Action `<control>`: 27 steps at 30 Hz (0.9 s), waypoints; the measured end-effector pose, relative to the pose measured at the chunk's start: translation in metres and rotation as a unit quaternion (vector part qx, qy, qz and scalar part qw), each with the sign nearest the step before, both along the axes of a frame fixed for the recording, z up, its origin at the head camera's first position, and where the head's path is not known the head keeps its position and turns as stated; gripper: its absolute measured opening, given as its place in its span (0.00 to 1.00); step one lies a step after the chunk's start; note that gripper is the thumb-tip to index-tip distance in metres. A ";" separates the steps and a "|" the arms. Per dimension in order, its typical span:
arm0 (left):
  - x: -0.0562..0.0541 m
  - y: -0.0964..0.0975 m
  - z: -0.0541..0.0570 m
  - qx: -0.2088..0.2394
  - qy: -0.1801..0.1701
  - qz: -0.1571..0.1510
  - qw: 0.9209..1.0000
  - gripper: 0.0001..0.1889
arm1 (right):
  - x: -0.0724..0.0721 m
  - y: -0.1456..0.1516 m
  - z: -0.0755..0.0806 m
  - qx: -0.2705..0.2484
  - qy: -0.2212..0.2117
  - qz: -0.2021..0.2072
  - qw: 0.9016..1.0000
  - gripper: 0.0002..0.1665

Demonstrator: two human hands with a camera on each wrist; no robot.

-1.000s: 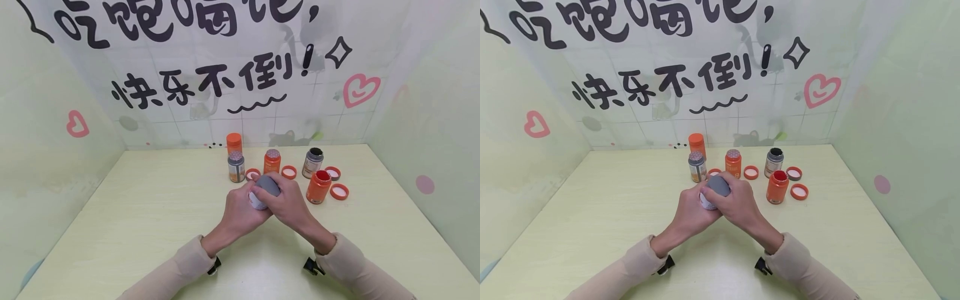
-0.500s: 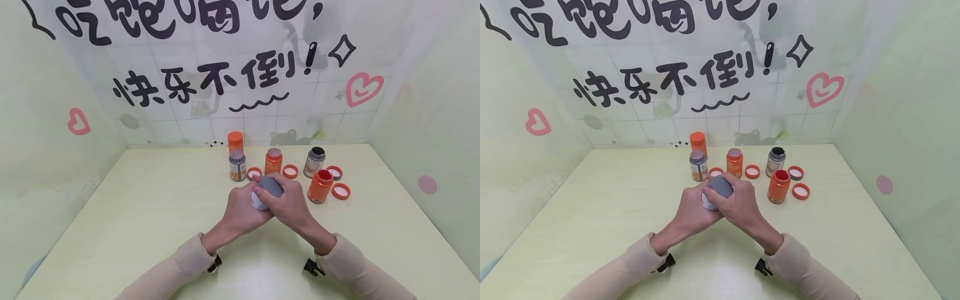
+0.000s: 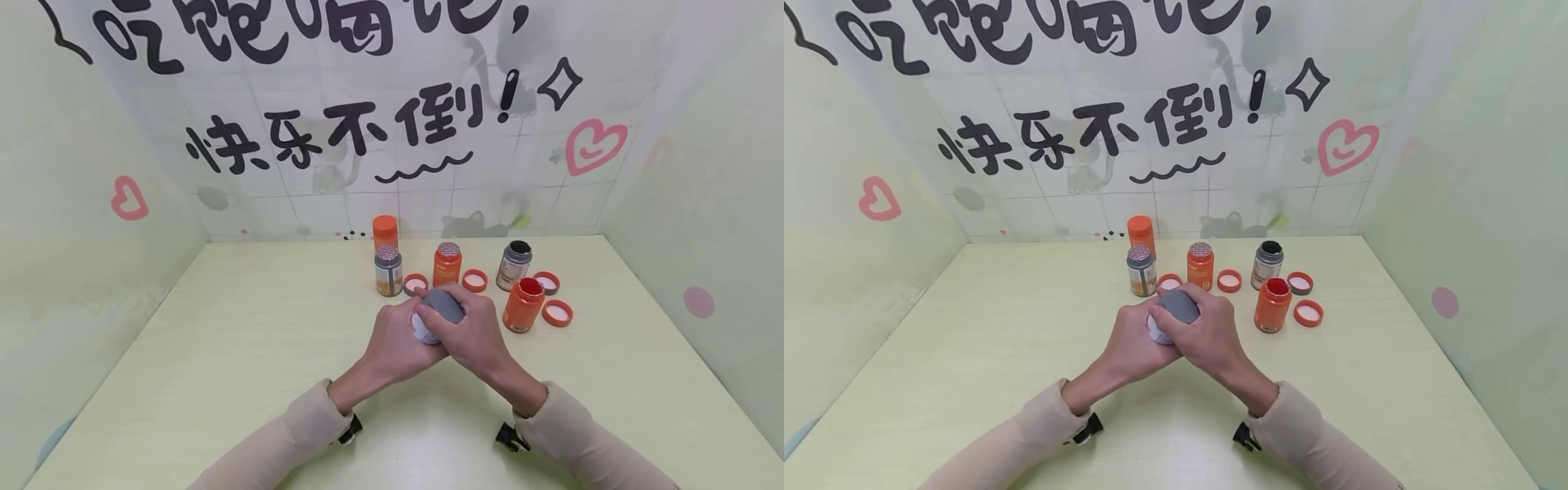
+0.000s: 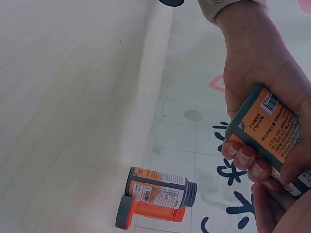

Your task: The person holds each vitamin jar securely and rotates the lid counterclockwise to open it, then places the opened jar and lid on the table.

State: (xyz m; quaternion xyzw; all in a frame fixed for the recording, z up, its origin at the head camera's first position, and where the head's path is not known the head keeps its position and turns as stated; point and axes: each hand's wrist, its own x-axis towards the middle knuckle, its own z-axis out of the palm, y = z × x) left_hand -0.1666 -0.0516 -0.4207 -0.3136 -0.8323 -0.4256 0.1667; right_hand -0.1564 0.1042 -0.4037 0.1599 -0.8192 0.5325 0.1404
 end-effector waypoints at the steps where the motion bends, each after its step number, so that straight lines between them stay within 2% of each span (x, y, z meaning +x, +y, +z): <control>1: 0.000 0.000 0.000 0.001 -0.002 -0.002 1.000 0.24 | 0.000 0.000 0.000 0.000 0.001 -0.002 1.000 0.15; 11: 0.000 0.000 0.001 0.011 -0.026 -0.010 1.000 0.23 | -0.001 0.000 -0.002 -0.014 0.012 0.009 1.000 0.14; 18: 0.000 0.000 0.002 0.007 -0.010 -0.012 1.000 0.24 | -0.001 0.000 -0.002 -0.011 0.029 0.006 1.000 0.14; 27: 0.001 0.000 0.002 0.013 -0.009 -0.018 1.000 0.25 | -0.001 0.000 -0.004 -0.024 0.045 0.012 0.999 0.12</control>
